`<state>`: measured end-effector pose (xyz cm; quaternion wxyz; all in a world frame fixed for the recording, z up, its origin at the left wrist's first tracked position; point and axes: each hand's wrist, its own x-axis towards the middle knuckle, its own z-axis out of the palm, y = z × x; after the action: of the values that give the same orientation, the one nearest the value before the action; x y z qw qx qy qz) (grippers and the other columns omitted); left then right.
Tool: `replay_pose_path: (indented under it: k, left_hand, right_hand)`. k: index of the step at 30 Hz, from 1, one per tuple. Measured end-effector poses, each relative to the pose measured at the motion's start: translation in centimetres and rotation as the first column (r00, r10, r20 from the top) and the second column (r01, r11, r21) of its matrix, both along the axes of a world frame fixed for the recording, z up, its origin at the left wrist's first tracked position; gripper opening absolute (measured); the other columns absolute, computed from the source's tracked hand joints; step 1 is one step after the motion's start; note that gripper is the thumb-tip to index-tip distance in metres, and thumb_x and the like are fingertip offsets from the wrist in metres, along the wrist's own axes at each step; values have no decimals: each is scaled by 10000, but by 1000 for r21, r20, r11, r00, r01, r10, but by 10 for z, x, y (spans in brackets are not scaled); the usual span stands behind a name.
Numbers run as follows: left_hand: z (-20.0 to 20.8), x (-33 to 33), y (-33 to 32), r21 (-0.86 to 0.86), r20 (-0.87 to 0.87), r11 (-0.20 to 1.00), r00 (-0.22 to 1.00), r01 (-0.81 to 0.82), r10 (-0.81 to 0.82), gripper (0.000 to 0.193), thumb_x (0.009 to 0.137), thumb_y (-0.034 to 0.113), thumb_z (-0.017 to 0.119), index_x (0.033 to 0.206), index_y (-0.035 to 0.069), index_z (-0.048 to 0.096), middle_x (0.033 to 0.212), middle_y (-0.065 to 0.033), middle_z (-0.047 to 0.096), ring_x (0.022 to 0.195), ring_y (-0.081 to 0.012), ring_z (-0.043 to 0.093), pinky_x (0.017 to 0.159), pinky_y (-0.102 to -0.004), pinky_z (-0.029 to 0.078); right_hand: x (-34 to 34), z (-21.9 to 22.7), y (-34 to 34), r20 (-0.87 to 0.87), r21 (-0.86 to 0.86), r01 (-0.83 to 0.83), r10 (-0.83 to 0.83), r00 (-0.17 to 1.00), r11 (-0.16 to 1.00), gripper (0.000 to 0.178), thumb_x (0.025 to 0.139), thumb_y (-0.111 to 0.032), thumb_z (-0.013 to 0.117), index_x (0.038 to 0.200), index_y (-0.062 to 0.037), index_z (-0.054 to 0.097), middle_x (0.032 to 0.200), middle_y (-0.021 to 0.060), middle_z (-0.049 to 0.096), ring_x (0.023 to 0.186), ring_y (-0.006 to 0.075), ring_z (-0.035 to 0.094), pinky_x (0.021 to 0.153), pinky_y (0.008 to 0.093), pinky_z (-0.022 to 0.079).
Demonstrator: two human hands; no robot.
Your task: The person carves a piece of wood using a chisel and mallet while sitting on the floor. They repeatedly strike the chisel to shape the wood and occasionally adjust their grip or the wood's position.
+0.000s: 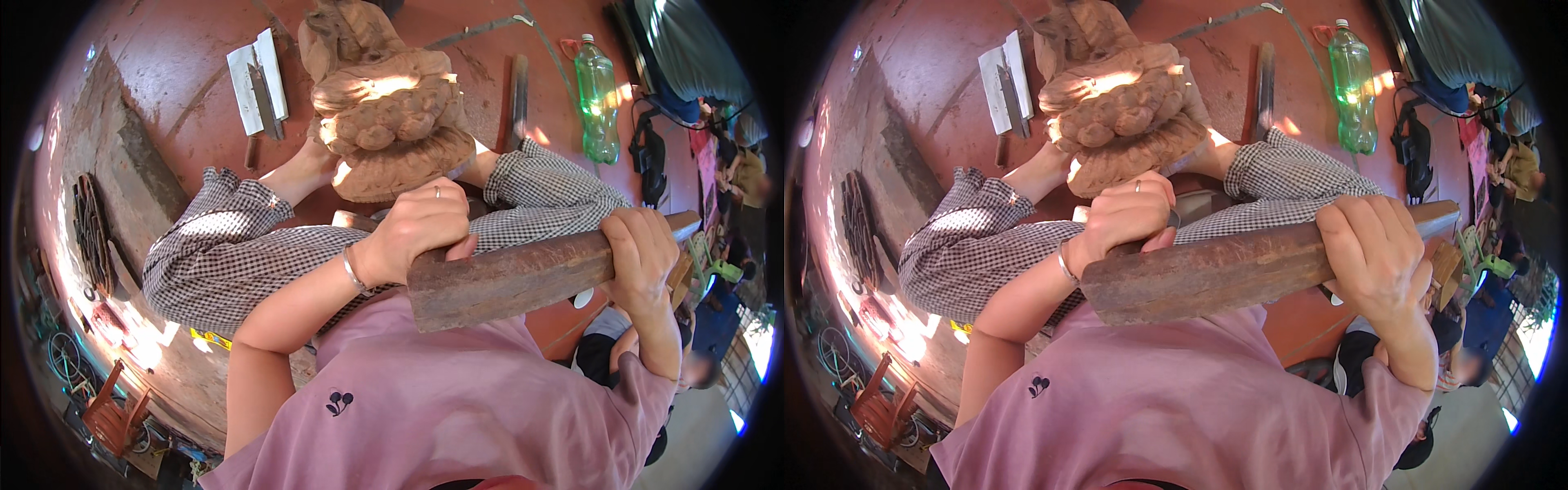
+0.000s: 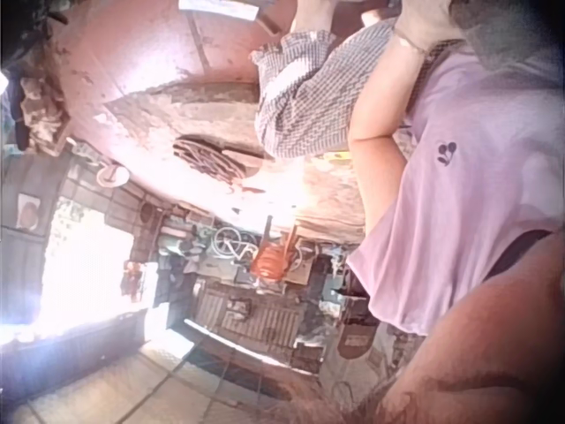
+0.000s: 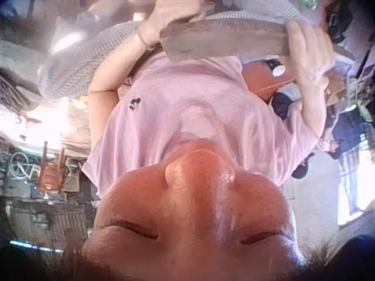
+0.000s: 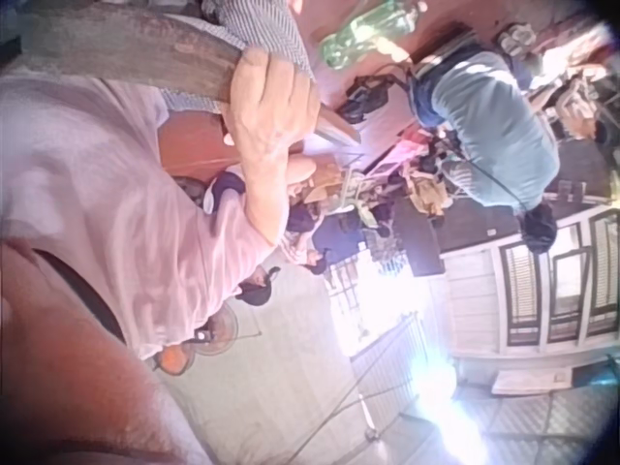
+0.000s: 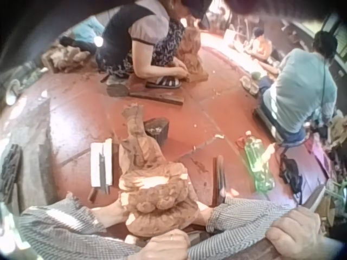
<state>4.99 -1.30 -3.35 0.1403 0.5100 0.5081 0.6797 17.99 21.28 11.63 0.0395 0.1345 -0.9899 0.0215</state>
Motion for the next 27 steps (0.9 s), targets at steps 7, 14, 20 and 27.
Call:
replay_pose_path:
  k: [7,14,20,27]
  left_hand:
    - [-4,13,3,-2,-31,998,997,-69,69,212,656,-53,668,621,46,485,601,-76,445,576,-262,496,660,-369,482]
    - [-13,21,8,-10,-178,994,979,-107,104,257,663,-48,695,604,51,465,616,-67,459,618,-253,509,716,-378,501]
    - [-18,31,6,-33,-204,995,975,-98,89,207,670,51,726,666,49,519,685,-72,481,682,-255,536,796,-399,495]
    - [-19,38,0,-41,-596,999,802,19,-40,158,770,125,674,836,8,592,825,-95,537,849,-259,596,877,-398,506]
  right_hand:
    - [8,-11,3,-83,-80,5,-12,996,997,351,574,-136,661,890,4,595,766,121,595,628,283,594,550,372,460]
    - [22,-26,12,-97,-82,-30,22,995,996,340,587,-141,663,889,1,597,774,115,600,642,277,602,555,362,462]
    - [31,-38,19,-107,-85,-35,26,994,996,318,594,-142,663,876,-12,594,780,97,606,668,260,611,587,358,475]
    - [50,-63,29,-63,-206,14,-28,998,978,329,586,-145,696,875,-25,595,760,92,603,656,261,612,578,356,464]
